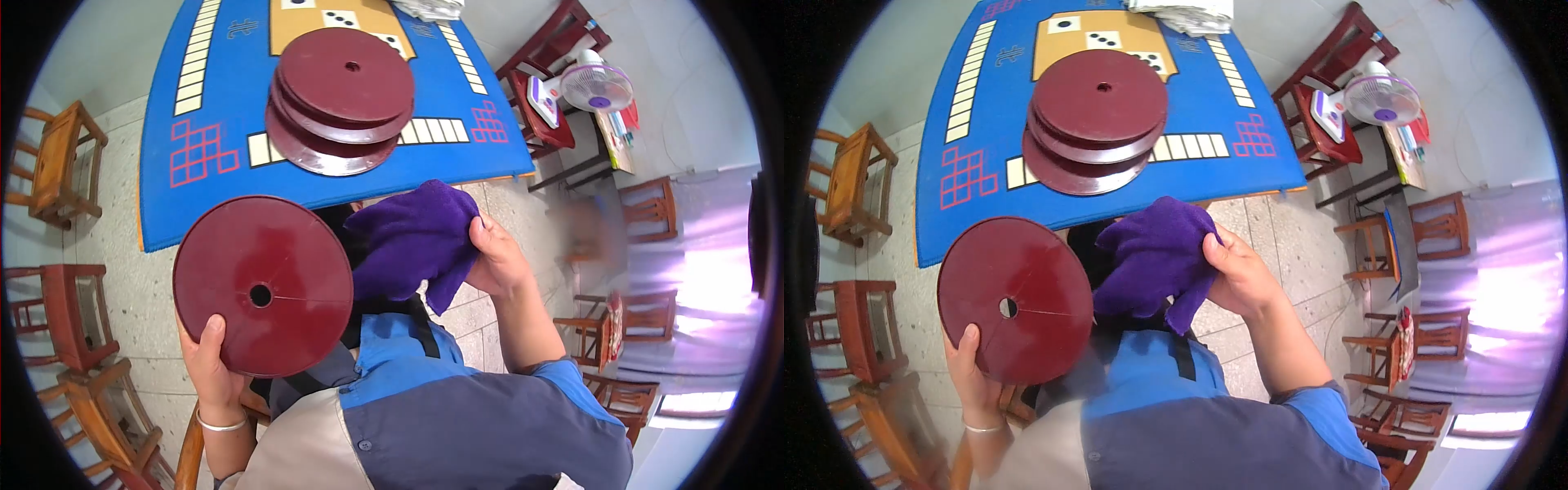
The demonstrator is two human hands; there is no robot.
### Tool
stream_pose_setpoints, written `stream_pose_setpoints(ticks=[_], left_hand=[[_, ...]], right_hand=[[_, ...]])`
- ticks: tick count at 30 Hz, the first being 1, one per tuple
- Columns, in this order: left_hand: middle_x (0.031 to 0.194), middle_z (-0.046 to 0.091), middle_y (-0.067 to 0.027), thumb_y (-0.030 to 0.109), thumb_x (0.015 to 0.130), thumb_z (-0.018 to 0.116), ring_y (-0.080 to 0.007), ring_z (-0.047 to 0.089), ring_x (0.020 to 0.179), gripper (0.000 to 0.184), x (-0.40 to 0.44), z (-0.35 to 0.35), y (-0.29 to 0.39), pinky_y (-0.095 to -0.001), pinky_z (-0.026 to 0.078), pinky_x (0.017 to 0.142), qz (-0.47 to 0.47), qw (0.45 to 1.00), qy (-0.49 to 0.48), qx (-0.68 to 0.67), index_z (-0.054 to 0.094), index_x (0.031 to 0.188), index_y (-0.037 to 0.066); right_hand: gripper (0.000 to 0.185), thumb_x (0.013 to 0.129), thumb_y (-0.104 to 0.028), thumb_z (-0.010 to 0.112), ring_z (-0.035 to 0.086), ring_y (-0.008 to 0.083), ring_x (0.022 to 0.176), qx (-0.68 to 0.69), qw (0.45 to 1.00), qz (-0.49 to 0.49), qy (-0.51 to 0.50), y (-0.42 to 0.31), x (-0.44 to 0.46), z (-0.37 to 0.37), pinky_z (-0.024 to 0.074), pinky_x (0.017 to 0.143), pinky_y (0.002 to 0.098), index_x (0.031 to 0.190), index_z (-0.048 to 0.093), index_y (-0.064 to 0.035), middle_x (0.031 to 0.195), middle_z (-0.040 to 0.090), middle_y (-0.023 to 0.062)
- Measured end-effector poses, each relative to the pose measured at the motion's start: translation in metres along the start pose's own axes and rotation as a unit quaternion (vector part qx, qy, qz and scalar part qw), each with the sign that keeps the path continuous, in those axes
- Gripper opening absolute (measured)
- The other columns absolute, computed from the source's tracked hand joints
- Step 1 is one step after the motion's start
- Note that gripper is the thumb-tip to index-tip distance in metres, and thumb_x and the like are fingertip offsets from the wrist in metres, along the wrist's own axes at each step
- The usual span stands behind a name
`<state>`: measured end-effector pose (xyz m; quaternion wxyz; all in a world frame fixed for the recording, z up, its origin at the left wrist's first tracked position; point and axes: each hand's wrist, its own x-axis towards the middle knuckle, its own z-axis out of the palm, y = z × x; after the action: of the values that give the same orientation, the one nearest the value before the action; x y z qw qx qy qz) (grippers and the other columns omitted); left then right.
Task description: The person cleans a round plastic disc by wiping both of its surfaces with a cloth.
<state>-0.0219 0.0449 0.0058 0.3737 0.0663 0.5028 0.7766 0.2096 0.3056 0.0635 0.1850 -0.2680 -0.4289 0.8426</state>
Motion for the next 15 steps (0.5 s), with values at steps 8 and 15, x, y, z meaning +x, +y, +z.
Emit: stream_pose_setpoints(ticks=[8,15], left_hand=[[0.135,0.049,-0.0168,0.012,0.092,0.058,-0.0272,0.053,0.12,0.057,-0.007,-0.008,-0.001,-0.0398,0.044,0.102,0.004,1.0,0.001,-0.005,0.035,0.142,-0.001],[0.136,0.049,-0.0173,0.012,0.093,0.057,-0.0283,0.052,0.122,0.055,-0.007,-0.005,-0.006,-0.041,0.045,0.103,0.005,1.0,-0.005,-0.027,0.034,0.142,0.0]], right_hand=[[0.05,0.101,-0.039,0.046,0.062,0.0214,0.11,0.016,0.997,0.015,0.068,-0.003,-0.025,-0.038,0.0495,0.096,0.0371,0.134,0.046,-0.0014,0.121,0.062,0.0118],[0.054,0.099,-0.033,0.054,0.057,0.0202,0.116,-0.054,0.993,-0.008,0.105,-0.009,-0.026,-0.054,0.0462,0.1,0.0377,0.143,0.036,-0.0087,0.13,0.054,0.0098]])
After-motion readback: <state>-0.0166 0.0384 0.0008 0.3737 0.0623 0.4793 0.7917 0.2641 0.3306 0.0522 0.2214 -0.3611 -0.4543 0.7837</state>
